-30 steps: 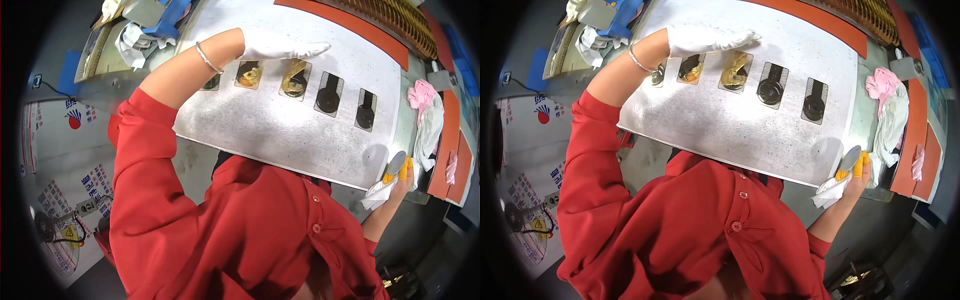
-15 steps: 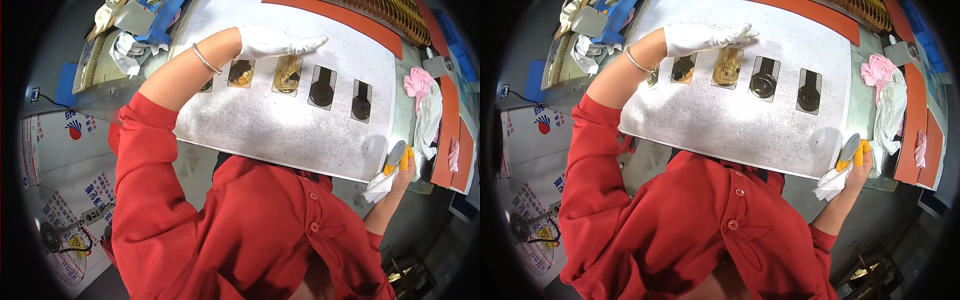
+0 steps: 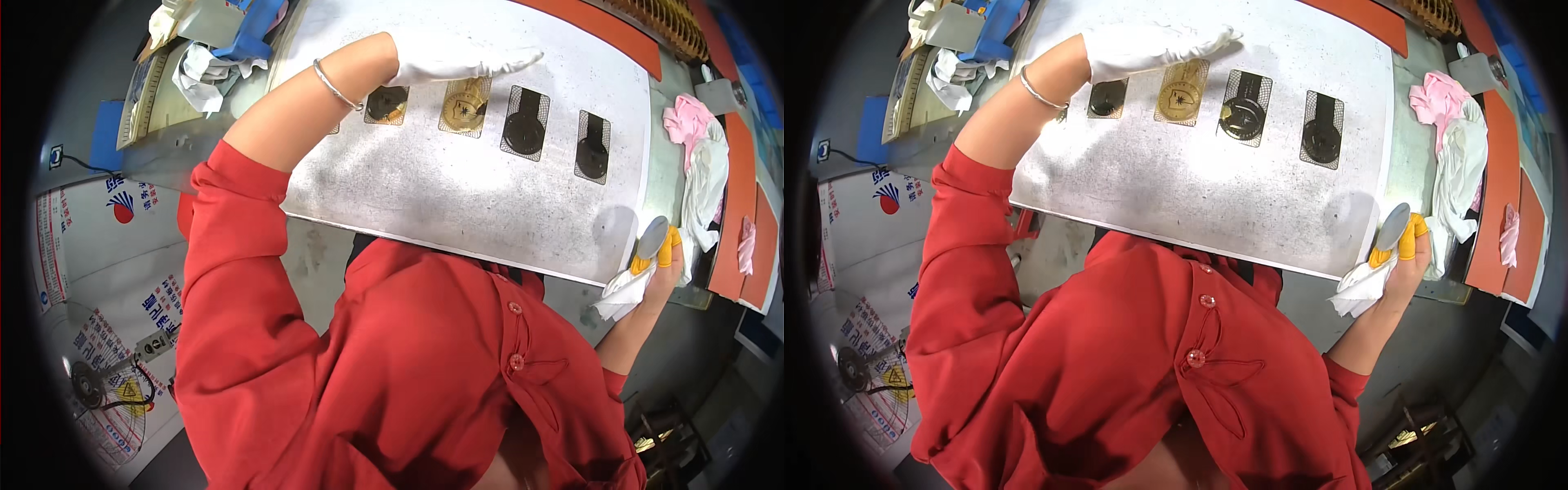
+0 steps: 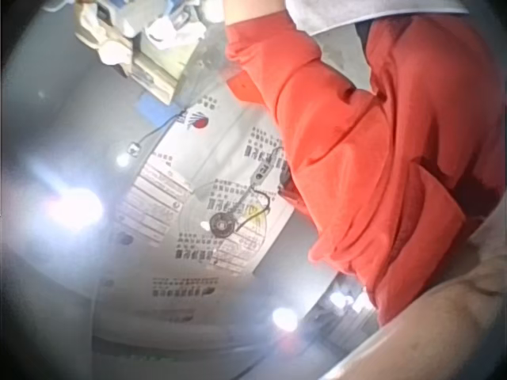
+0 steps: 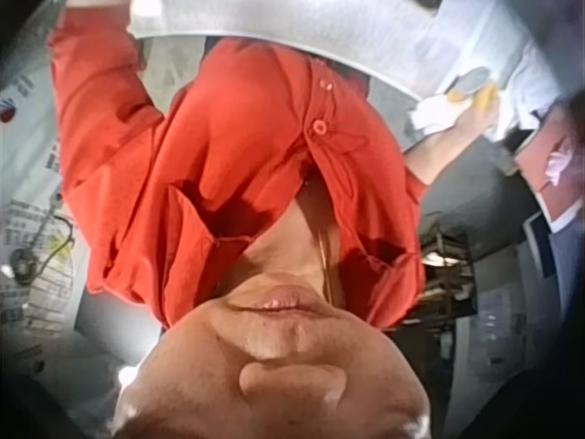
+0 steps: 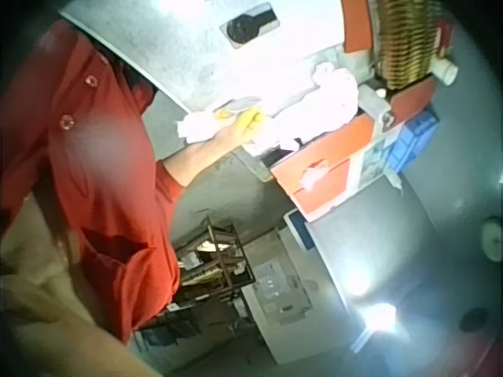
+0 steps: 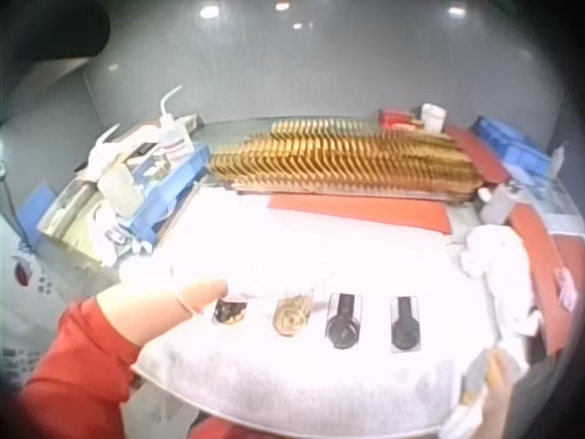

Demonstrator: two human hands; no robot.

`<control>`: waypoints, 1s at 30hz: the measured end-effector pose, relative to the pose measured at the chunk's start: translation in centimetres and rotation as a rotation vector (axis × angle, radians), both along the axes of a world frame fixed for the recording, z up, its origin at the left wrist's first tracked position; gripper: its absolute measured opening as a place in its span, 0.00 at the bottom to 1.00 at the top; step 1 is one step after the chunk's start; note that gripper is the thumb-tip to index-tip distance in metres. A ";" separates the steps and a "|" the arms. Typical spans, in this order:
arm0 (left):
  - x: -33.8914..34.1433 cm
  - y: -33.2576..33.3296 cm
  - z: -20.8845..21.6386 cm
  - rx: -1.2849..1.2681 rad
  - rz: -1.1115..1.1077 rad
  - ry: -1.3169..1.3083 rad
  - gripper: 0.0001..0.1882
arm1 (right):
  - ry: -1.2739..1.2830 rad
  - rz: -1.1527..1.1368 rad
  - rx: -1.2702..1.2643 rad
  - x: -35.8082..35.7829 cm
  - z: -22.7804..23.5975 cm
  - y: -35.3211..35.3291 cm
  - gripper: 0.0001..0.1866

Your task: The person cleans a series of small, dark, rectangular decorative panels arranged on a white surface. Using a yellow sponge and a white cloth, the person wipes each panel individually, moving from right to left. The person occasionally lifts the panels to wipe underneath or reposition them.

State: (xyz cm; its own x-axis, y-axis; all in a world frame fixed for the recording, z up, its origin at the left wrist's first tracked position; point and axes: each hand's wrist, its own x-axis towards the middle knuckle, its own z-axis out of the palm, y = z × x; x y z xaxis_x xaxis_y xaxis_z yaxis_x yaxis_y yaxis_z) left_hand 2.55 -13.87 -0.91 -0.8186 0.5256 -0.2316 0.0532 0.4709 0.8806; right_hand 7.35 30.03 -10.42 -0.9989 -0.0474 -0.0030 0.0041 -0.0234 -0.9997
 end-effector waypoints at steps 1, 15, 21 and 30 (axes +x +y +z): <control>0.2 0.5 0.3 -0.084 0.049 -0.024 0.34 | -0.014 0.017 -0.026 0.1 0.0 0.1 0.11; 0.1 2.7 2.4 0.095 0.014 -0.073 0.42 | -0.072 -0.031 -0.106 0.5 1.7 -2.3 0.09; -1.9 4.2 -0.2 0.049 0.033 -0.058 0.45 | -0.079 -0.039 -0.135 0.7 1.8 -2.6 0.09; 0.6 6.8 4.6 0.080 0.042 -0.064 0.48 | -0.085 0.031 -0.114 0.5 2.0 -2.4 0.09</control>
State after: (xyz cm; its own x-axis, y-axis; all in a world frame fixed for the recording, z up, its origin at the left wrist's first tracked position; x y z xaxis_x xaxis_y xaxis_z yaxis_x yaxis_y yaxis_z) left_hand 3.12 -7.04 3.73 -0.8251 0.5099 -0.2433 -0.0229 0.4000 0.9162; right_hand 7.82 27.63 -8.40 -0.9933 -0.0829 -0.0806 0.0914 -0.1358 -0.9865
